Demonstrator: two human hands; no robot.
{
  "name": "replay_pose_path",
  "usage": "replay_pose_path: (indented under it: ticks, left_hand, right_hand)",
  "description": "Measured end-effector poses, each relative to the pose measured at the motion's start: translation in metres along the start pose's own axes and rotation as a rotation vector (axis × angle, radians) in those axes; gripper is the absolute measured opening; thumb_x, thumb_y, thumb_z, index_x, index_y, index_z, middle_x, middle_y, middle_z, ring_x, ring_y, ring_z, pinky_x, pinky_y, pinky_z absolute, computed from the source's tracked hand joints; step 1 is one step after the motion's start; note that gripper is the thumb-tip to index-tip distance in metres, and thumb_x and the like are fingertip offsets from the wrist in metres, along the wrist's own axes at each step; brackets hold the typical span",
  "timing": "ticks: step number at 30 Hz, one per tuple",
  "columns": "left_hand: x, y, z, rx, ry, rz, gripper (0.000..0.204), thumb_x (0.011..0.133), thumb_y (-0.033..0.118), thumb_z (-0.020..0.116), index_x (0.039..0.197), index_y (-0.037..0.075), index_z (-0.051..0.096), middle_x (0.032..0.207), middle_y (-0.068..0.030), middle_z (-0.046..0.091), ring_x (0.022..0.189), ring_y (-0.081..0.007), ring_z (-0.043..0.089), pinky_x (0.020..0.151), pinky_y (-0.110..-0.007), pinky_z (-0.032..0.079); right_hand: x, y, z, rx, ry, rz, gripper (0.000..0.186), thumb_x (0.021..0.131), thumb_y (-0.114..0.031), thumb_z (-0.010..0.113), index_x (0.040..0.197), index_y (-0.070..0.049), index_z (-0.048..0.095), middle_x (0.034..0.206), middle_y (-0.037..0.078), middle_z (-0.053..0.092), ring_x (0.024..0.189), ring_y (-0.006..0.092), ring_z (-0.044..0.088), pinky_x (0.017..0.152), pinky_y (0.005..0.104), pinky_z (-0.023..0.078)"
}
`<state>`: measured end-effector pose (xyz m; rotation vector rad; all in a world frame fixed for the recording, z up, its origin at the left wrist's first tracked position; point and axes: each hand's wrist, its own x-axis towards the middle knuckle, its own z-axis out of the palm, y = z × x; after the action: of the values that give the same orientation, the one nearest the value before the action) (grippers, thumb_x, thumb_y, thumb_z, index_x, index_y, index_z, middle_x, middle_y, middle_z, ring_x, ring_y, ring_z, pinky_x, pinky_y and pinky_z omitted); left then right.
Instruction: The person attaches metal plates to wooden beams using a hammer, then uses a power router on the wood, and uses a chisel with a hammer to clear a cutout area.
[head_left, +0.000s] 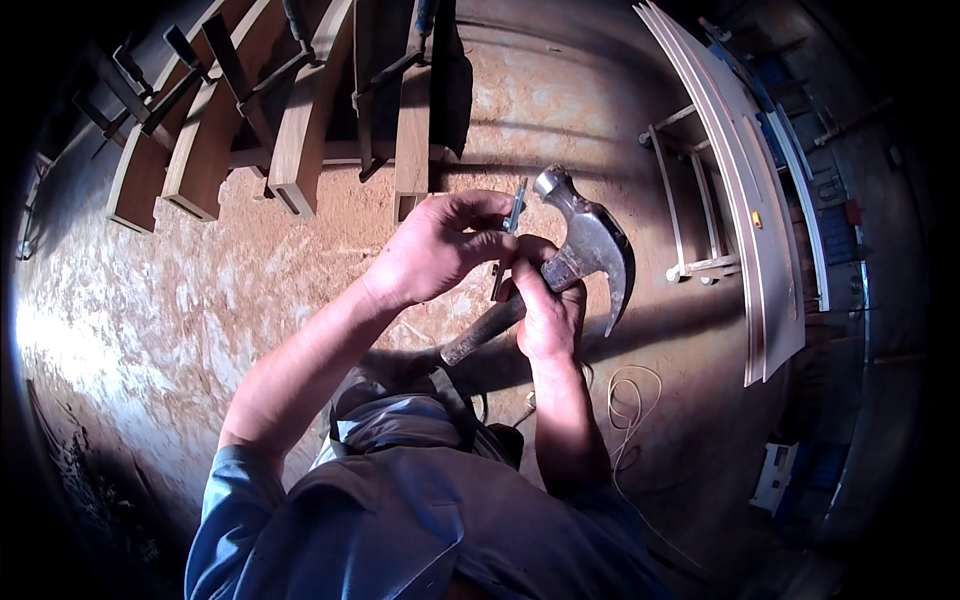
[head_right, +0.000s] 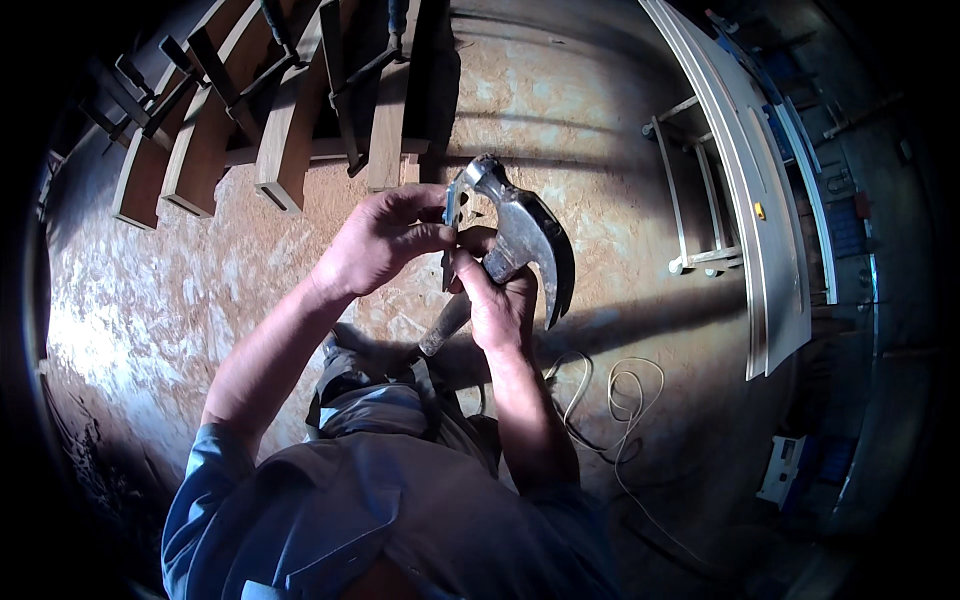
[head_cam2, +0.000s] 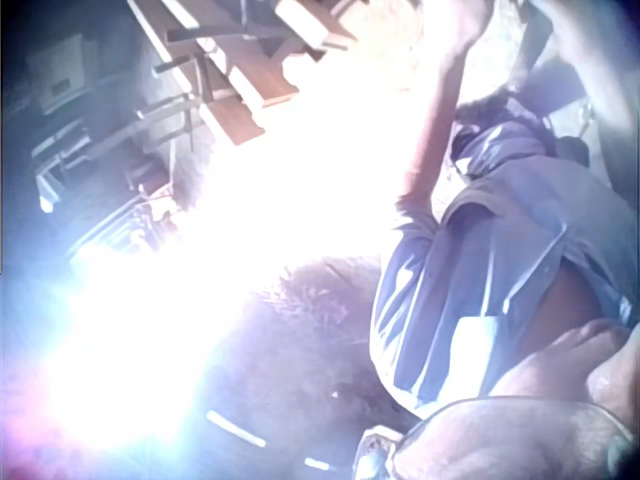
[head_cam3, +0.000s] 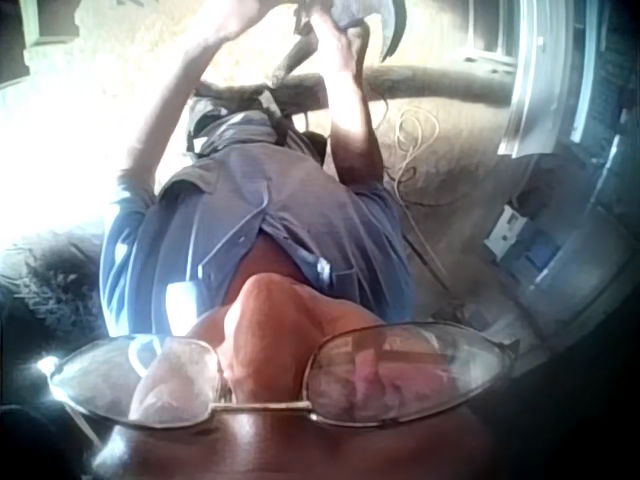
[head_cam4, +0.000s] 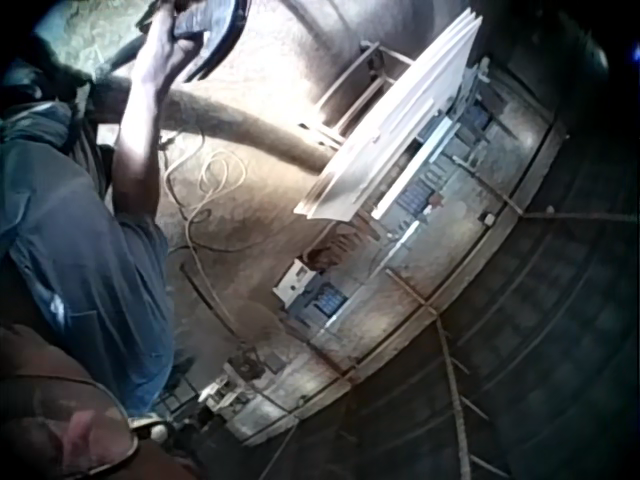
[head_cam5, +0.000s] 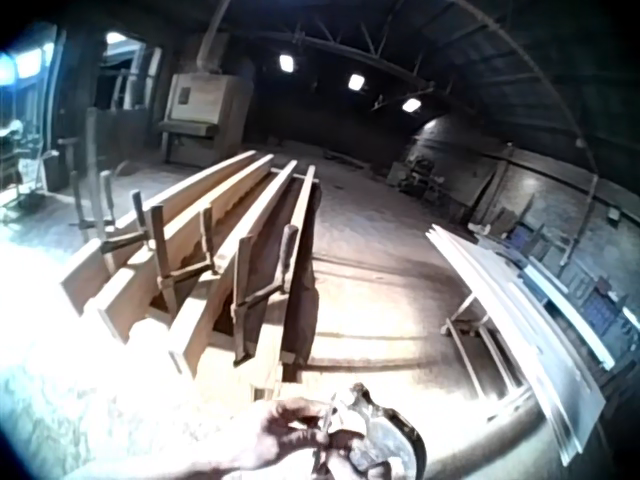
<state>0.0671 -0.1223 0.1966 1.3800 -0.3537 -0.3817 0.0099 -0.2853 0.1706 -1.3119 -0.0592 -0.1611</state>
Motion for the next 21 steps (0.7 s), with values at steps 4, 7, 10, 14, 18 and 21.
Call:
replay_pose_path:
  ticks: [4,7,10,14,18,21]
  left_hand:
    - [0.002,-0.001,0.002,-0.209,0.010,-0.001,0.029,0.090,0.007,0.069,0.116,-0.002,0.063,0.102,-0.0065,0.069,0.095,-0.0118,0.062,0.088,-0.028,0.050]
    - [0.003,0.002,0.003,-0.211,0.038,0.031,0.030,0.089,0.007,0.070,0.117,-0.001,0.062,0.101,-0.0053,0.068,0.092,-0.0111,0.061,0.087,-0.027,0.050]
    - [0.003,0.006,0.004,-0.211,0.074,0.062,0.030,0.089,0.005,0.070,0.117,-0.001,0.063,0.100,-0.0044,0.068,0.092,-0.0104,0.061,0.086,-0.027,0.051]
    - [0.005,0.008,0.005,-0.199,0.111,0.070,0.030,0.088,0.004,0.071,0.117,0.000,0.063,0.101,-0.0044,0.068,0.093,-0.0103,0.061,0.086,-0.028,0.051]
    - [0.005,0.010,0.006,-0.214,0.080,0.066,0.030,0.088,0.005,0.071,0.116,0.000,0.064,0.101,-0.0047,0.069,0.093,-0.0103,0.061,0.086,-0.027,0.051]
    - [0.004,0.011,0.006,-0.061,0.070,0.055,0.031,0.089,0.004,0.069,0.120,0.002,0.062,0.107,-0.0042,0.067,0.100,-0.0121,0.060,0.090,-0.030,0.050]
  right_hand:
    - [-0.007,0.009,0.002,-0.087,0.044,-0.018,0.017,0.090,-0.005,0.064,0.106,0.000,0.064,0.093,0.005,0.062,0.070,0.0121,0.058,0.060,0.0263,0.048]
    - [-0.010,0.011,0.005,-0.116,0.111,-0.001,0.018,0.086,0.002,0.062,0.104,-0.001,0.063,0.096,0.007,0.064,0.068,0.0127,0.061,0.060,0.0265,0.049]
    - [-0.012,0.010,0.007,-0.218,0.122,-0.025,0.016,0.088,0.001,0.063,0.104,-0.002,0.064,0.094,0.005,0.065,0.071,0.0110,0.061,0.062,0.0256,0.050]
    - [-0.012,0.010,0.007,-0.254,0.149,-0.040,0.012,0.089,0.000,0.065,0.101,-0.002,0.065,0.088,0.003,0.066,0.075,0.0091,0.060,0.067,0.0259,0.047]
    - [-0.011,0.014,0.004,-0.220,0.108,-0.055,0.017,0.087,-0.002,0.066,0.104,-0.003,0.063,0.093,0.004,0.065,0.068,0.0100,0.059,0.061,0.0240,0.050]
    - [-0.012,0.016,0.003,-0.127,0.122,0.001,0.014,0.088,-0.003,0.066,0.102,-0.003,0.064,0.088,0.003,0.064,0.068,0.0104,0.058,0.062,0.0250,0.048]
